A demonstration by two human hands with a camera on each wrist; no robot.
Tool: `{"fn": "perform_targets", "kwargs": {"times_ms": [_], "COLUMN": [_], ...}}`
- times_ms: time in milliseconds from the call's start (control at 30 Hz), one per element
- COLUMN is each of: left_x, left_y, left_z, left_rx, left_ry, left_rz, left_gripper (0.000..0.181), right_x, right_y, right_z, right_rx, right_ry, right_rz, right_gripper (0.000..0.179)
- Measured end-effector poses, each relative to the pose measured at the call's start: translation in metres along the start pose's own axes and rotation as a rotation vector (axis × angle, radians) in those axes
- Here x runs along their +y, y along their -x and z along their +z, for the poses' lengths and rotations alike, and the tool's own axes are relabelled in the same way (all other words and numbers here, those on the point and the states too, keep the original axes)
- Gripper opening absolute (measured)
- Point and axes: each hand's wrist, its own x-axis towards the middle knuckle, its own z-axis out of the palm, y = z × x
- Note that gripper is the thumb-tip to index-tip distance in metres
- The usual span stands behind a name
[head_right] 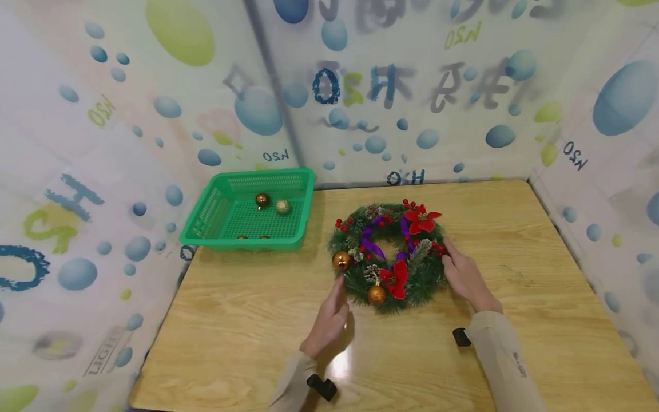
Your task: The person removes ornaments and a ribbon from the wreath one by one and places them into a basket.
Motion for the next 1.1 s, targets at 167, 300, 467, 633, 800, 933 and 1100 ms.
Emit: {"fn": "perform_targets", "kwargs": {"times_ms": [167, 300, 467, 633, 800, 933, 1100], "left_x": [0.001, 0.001, 0.0, 0.0, -0.001, -0.002, -0.002], "left_y": [-0.009, -0.017, -0.028, -0.038, -0.047, -0.052, -0.056], "left_z": [-0.003, -0.006, -0.011, -0.014, -0.016, -0.019, -0.019], "left_rx": [-0.019, -0.02, -0.017, -0.019, -0.02, -0.011, 0.0], "left_ry": [-0.021, -0.041, -0.037, -0.022, 0.001, -0.006, -0.023], "left_rz": [-0.008, -0.016, -0.022, -0.02, -0.016, -0.013, -0.004], "left_gripper": [0.071, 0.07, 0.07, 0.07, 0.071, 0.072, 0.071], "right_x": [0.0, -0.001, -0.003, -0.005, -0.009, -0.011, -0.011], "right_y": [0.004, 0.007, 0.012, 0.016, 0.02, 0.021, 0.025], "right_z": [0.001, 0.006, 0.01, 0.012, 0.012, 0.014, 0.018], "right_rx": [0.014, 0.01, -0.009, 0.001, 0.002, 0.022, 0.039], "right_ry": [0.012, 0.004, -0.012, 0.0, 0.02, 0.029, 0.027], "right_rz": [0.002, 0.004, 0.007, 0.007, 0.007, -0.004, -0.001], "right_gripper": [0.059, 0.06, 0.061, 0.061, 0.062, 0.06, 0.06]}}
